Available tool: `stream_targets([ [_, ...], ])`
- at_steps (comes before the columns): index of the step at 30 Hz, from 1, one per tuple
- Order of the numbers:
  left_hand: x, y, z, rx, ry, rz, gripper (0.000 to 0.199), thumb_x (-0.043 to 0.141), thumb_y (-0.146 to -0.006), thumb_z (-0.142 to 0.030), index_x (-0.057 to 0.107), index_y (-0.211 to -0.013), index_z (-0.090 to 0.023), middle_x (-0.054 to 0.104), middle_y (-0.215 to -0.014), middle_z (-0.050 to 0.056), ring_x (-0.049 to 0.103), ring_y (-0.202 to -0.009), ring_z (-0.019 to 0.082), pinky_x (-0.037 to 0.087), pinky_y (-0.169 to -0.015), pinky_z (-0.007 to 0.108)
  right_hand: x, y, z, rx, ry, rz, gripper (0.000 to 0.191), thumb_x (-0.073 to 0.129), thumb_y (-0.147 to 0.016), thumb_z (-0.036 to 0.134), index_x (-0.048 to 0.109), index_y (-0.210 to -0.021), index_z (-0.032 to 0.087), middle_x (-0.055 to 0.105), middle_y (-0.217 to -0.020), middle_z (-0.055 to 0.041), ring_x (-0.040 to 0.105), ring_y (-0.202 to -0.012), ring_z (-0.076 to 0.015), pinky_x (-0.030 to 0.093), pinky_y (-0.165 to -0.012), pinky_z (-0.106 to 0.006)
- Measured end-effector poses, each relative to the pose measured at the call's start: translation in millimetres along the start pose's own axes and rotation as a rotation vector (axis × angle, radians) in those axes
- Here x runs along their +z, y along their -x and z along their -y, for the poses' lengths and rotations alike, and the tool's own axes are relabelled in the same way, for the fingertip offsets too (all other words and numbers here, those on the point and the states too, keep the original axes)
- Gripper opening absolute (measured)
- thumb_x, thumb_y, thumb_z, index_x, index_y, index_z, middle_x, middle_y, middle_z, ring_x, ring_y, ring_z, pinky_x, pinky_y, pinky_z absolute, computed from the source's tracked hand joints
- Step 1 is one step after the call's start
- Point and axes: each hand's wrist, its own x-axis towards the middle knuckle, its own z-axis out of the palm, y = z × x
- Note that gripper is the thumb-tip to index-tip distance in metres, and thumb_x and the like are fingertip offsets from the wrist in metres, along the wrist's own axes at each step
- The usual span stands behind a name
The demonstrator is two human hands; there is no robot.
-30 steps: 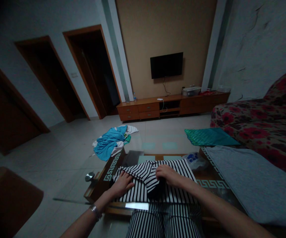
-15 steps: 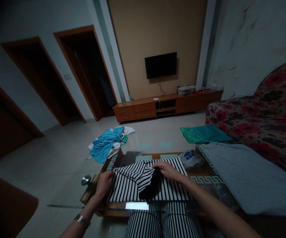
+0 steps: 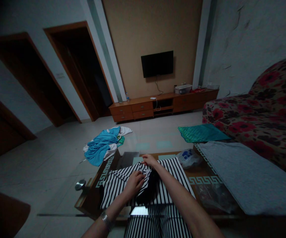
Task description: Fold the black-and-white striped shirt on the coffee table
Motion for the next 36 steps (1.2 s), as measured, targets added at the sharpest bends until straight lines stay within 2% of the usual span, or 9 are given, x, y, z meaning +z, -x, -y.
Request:
stream_targets([
  [6,-10.7,-6,19,-0.049,0.13,-0.033,0.031,0.041,-0.092,-0.023,0.069,-0.105,-0.02,0.066,-0.106,0.008,0.059,-0.101,0.018,0.047,-0.093,0.033,-23,10,-1,-0.102,0.012,-0.11,0.035,0.045,-0.085,0.015,0.064,-0.114,0.016,0.069,-0.111,-0.0101,0.069,-0.091,-0.0157,0.056,-0.076,-0.027],
  [10,0.1,-8,28,-0.123,-0.05,-0.09,0.038,0.039,-0.094,-0.025,0.061,-0.124,-0.019,0.056,-0.135,0.011,0.049,-0.126,0.023,0.039,-0.107,0.044,-57,43,-26,-0.189,0.138,-0.237,0.036,0.043,-0.084,0.015,0.067,-0.111,0.017,0.067,-0.118,-0.011,0.06,-0.112,-0.0205,0.045,-0.101,-0.039],
  [14,18.0,1,23,-0.129,-0.339,0.041,0.051,0.044,-0.093,-0.039,0.045,-0.141,-0.021,0.034,-0.153,0.011,0.027,-0.143,0.029,0.027,-0.112,0.055,-93,78,-68,-0.333,0.657,-0.321,0.039,0.044,-0.088,0.019,0.064,-0.121,0.017,0.055,-0.136,-0.012,0.042,-0.133,-0.0242,0.024,-0.115,-0.046],
  [16,20.5,4,20,-0.114,-0.387,0.063,0.053,0.043,-0.094,-0.041,0.04,-0.144,-0.023,0.03,-0.155,0.01,0.023,-0.144,0.029,0.024,-0.113,0.055,-107,88,-79,-0.363,0.915,-0.334,0.042,0.039,-0.091,0.02,0.059,-0.128,0.016,0.052,-0.139,-0.0124,0.041,-0.134,-0.0238,0.026,-0.114,-0.045],
  [19,15.6,3,15,-0.13,-0.369,0.092,0.053,0.043,-0.094,-0.041,0.04,-0.144,-0.026,0.029,-0.156,0.01,0.022,-0.145,0.029,0.022,-0.113,0.056,-118,97,-79,-0.311,0.983,-0.382,0.043,0.035,-0.092,0.016,0.059,-0.127,0.012,0.055,-0.136,-0.0139,0.044,-0.131,-0.0222,0.03,-0.112,-0.04],
  [25,12.9,-3,-5,-0.237,-0.229,0.08,0.044,0.034,-0.098,-0.038,0.047,-0.138,-0.027,0.035,-0.153,0.009,0.026,-0.143,0.029,0.026,-0.109,0.06,-111,143,-71,0.06,1.028,-0.749,0.04,0.043,-0.092,0.029,0.059,-0.125,0.013,0.061,-0.115,-0.02,0.053,-0.113,-0.0314,0.042,-0.092,-0.042],
  [29,32.0,8,-23,-0.092,-0.234,0.051,0.051,0.031,-0.098,-0.043,0.036,-0.146,-0.026,0.032,-0.155,0.007,0.022,-0.144,0.027,0.023,-0.112,0.057,-105,170,-73,0.151,1.094,-0.731,0.034,0.051,-0.089,0.035,0.065,-0.114,0.016,0.06,-0.113,-0.02,0.053,-0.109,-0.0341,0.044,-0.084,-0.042],
  [32,41.5,17,-28,-0.09,-0.262,0.06,0.055,0.033,-0.096,-0.046,0.032,-0.148,-0.026,0.029,-0.156,0.007,0.021,-0.145,0.029,0.022,-0.113,0.057,-102,175,-65,0.152,1.075,-0.723,0.032,0.051,-0.088,0.03,0.065,-0.114,0.015,0.059,-0.115,-0.0205,0.053,-0.111,-0.0337,0.044,-0.086,-0.041],
  [36,40.0,20,-28,-0.107,-0.242,0.057,0.056,0.03,-0.097,-0.047,0.028,-0.149,-0.027,0.024,-0.158,0.007,0.019,-0.145,0.028,0.02,-0.114,0.057,-78,165,-43,0.067,0.832,-0.598,0.038,0.037,-0.095,0.03,0.064,-0.114,0.011,0.066,-0.106,-0.0182,0.061,-0.103,-0.0277,0.044,-0.089,-0.036],
])
